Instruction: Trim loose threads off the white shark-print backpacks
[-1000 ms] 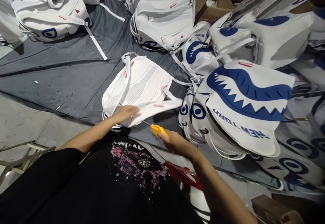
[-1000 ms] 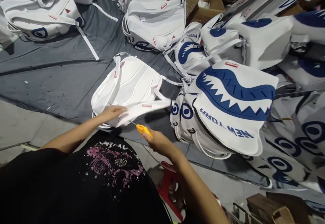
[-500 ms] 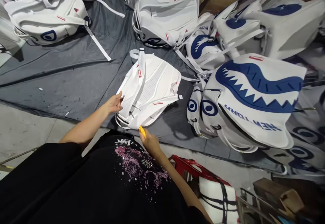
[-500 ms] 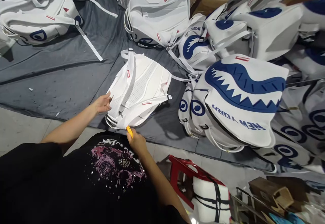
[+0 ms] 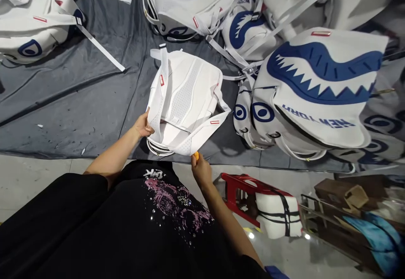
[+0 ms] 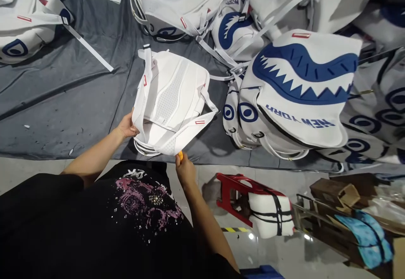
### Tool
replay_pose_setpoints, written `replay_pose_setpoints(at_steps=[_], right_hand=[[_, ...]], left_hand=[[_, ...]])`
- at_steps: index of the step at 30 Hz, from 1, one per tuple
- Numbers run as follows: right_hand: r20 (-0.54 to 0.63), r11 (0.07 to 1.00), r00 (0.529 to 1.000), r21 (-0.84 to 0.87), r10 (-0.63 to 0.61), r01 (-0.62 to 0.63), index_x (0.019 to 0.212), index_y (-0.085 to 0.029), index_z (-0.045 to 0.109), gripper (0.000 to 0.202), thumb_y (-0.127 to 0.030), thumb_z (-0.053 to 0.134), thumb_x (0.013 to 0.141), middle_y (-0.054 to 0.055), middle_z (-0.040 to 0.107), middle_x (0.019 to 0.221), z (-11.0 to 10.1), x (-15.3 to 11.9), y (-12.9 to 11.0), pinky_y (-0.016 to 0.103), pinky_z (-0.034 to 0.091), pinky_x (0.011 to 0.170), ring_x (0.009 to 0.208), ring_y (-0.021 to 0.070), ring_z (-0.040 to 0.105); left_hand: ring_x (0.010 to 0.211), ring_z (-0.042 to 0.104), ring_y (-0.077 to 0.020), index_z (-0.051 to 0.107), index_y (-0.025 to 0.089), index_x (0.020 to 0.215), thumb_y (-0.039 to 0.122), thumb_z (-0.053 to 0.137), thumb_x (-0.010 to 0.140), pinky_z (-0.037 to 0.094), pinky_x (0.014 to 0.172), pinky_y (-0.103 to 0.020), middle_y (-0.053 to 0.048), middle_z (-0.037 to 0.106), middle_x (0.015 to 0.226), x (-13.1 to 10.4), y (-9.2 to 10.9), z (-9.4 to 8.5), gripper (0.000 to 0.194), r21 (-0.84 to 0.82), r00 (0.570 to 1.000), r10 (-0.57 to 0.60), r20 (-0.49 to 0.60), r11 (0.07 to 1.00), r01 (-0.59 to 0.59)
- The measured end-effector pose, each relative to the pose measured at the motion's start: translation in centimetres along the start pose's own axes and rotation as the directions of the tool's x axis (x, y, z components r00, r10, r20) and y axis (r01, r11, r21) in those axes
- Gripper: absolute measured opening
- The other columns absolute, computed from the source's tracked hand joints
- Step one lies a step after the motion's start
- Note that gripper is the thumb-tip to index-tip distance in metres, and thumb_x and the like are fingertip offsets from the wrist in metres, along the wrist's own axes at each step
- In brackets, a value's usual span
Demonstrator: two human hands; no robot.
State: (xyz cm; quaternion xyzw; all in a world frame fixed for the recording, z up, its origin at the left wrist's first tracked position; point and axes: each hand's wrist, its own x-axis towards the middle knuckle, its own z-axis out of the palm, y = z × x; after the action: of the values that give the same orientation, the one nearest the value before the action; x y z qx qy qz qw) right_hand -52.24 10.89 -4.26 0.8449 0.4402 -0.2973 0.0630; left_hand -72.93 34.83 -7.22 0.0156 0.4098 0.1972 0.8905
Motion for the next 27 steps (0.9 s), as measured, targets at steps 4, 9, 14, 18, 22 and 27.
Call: replay_pose_setpoints(at_steps=[4, 9, 14, 18, 22, 27], right_hand=[[-0.017, 0.996, 0.999, 0.082, 0.039, -0.037, 0.119, -0.011, 0.062, 0.04, -0.038, 0.035, 0.106, 0.015, 0.074, 0.098, 0.1, -1.1, 0.2, 0.026, 0.034, 0.063, 0.084, 0.0219, 0.068], [0.002, 0.986, 0.997, 0.145, 0.082, -0.081, 0.12, -0.01, 0.061, 0.043, -0.037, 0.03, 0.106, 0.017, 0.074, 0.1, 0.2, -1.7, -0.3, 0.028, 0.04, 0.068, 0.091, 0.0259, 0.07], [0.042, 0.978, 0.99, 0.153, 0.137, -0.142, 0.125, -0.013, 0.059, 0.051, -0.041, 0.021, 0.105, 0.018, 0.074, 0.103, 1.7, -6.4, 1.1, 0.032, 0.048, 0.072, 0.095, 0.029, 0.072], [0.145, 0.98, 0.982, 0.136, 0.123, -0.143, 0.126, -0.018, 0.06, 0.047, -0.039, 0.025, 0.104, 0.013, 0.076, 0.091, 4.1, -10.4, 1.0, 0.031, 0.049, 0.065, 0.083, 0.0276, 0.074], [0.185, 0.992, 0.983, 0.123, 0.007, -0.03, 0.125, -0.023, 0.062, 0.038, -0.043, 0.039, 0.103, 0.01, 0.077, 0.094, 5.2, -9.4, -1.1, 0.03, 0.046, 0.067, 0.086, 0.0264, 0.073], [0.18, 0.996, 0.982, 0.079, -0.065, 0.052, 0.122, -0.024, 0.062, 0.038, -0.047, 0.039, 0.103, 0.009, 0.077, 0.091, 4.0, -8.8, -2.8, 0.031, 0.04, 0.064, 0.083, 0.0278, 0.073]], left_hand=[[0.038, 0.049, -0.007, 0.066, 0.015, 0.077, 0.059, 0.058, 0.09, 0.021, 0.026, -0.011, -0.009, 0.07, 0.071, 0.6, 0.1, -0.2, 0.047, 0.022, 0.999, -0.004, 0.037, 1.0, 0.003], [0.039, 0.046, -0.0062, 0.064, 0.015, 0.077, 0.064, 0.051, 0.092, 0.019, 0.027, -0.012, -0.012, 0.072, 0.077, 1.2, -0.2, 0.4, 0.053, 0.049, 0.999, -0.003, 0.047, 0.999, 0.001], [0.048, 0.054, -0.0072, 0.064, 0.013, 0.089, 0.066, 0.037, 0.099, 0.022, 0.035, -0.012, -0.006, 0.07, 0.073, 1.0, -0.8, 1.3, 0.06, 0.069, 0.996, 0.058, 0.065, 0.996, -0.063], [0.058, 0.061, -0.0094, 0.063, 0.016, 0.098, 0.066, 0.037, 0.099, 0.03, 0.039, -0.014, -0.004, 0.071, 0.08, 0.3, -1.3, 1.7, 0.056, 0.119, 0.989, 0.112, 0.101, 0.985, -0.123], [0.06, 0.061, -0.0109, 0.06, 0.019, 0.097, 0.067, 0.038, 0.097, 0.032, 0.039, -0.015, -0.004, 0.068, 0.081, 0.2, -1.2, 2.1, 0.054, 0.264, 0.976, 0.184, 0.113, 0.942, -0.208], [0.077, 0.065, -0.018, 0.059, 0.017, 0.102, 0.063, 0.039, 0.097, 0.046, 0.051, -0.022, -0.01, 0.067, 0.094, -0.8, -2.3, 1.7, 0.05, 0.591, 0.927, 0.358, 0.108, 0.727, -0.349]])
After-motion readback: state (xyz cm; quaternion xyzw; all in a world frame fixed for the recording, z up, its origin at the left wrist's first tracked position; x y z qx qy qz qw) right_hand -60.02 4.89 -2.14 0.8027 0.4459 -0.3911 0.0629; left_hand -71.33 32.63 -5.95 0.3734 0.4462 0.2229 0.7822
